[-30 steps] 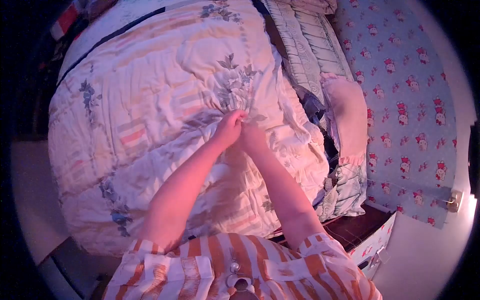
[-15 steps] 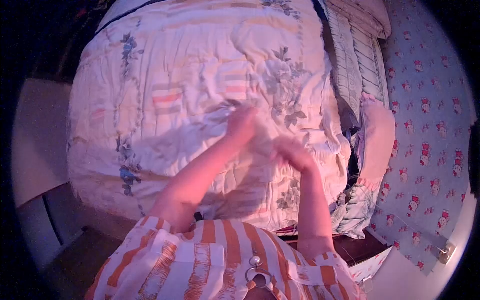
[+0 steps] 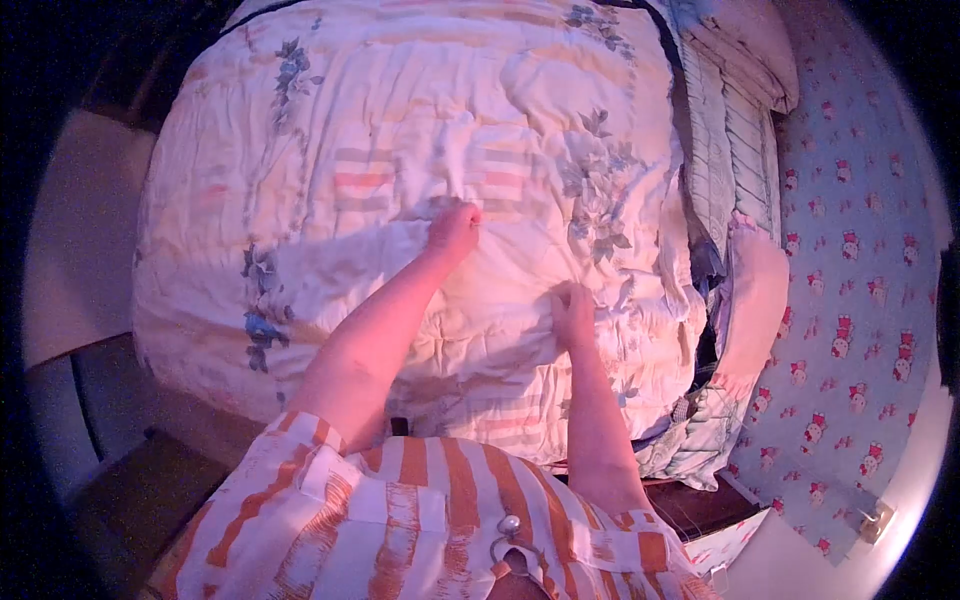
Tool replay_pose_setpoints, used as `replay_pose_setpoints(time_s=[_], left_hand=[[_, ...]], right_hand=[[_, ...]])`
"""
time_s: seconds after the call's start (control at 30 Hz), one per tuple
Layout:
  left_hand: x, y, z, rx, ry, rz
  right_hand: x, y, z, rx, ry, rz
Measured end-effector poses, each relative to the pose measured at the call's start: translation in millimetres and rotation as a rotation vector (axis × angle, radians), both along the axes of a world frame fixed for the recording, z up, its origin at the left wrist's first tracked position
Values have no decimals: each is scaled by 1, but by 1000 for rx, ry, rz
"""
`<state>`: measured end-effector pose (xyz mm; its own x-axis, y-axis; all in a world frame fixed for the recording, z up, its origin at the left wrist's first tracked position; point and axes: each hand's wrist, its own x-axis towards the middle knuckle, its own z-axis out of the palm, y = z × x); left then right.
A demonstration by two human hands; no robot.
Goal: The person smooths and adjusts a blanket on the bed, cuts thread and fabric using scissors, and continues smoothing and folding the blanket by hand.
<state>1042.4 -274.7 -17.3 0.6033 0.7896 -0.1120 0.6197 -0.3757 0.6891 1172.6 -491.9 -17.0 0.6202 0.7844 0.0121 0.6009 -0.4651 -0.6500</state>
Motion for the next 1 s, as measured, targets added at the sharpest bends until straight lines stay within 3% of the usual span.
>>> replay_pose_setpoints(time_s=[0.17,0.3,0.47,0.53,0.57,0.63,0.73,0.87,0.93,1.0], left_hand=[[2,-3,-8,155,-118,-134],[11,-10,2,167,72,-182],[19,-11,7,263,185,-197],[21,-10,-3,263,382,-170],[18,-10,-4,263,382,-169],[5,-11,-7,237,72,-105],[-7,-12,-4,97,81,-225],[-8,-21,2,117,10,-220],[-3,-31,4,400,96,-151],[0,-32,11,345,187,-248]], right_hand=[[22,0,-29,13,101,83],[21,4,-31,97,195,68],[18,9,-11,-13,259,26],[22,8,-18,-36,234,36],[24,8,-21,-59,209,49],[27,6,-28,-53,212,51],[25,5,-28,-35,251,29],[25,7,-19,-37,363,10],[26,8,-22,-18,377,15],[27,7,-28,-2,392,12]])
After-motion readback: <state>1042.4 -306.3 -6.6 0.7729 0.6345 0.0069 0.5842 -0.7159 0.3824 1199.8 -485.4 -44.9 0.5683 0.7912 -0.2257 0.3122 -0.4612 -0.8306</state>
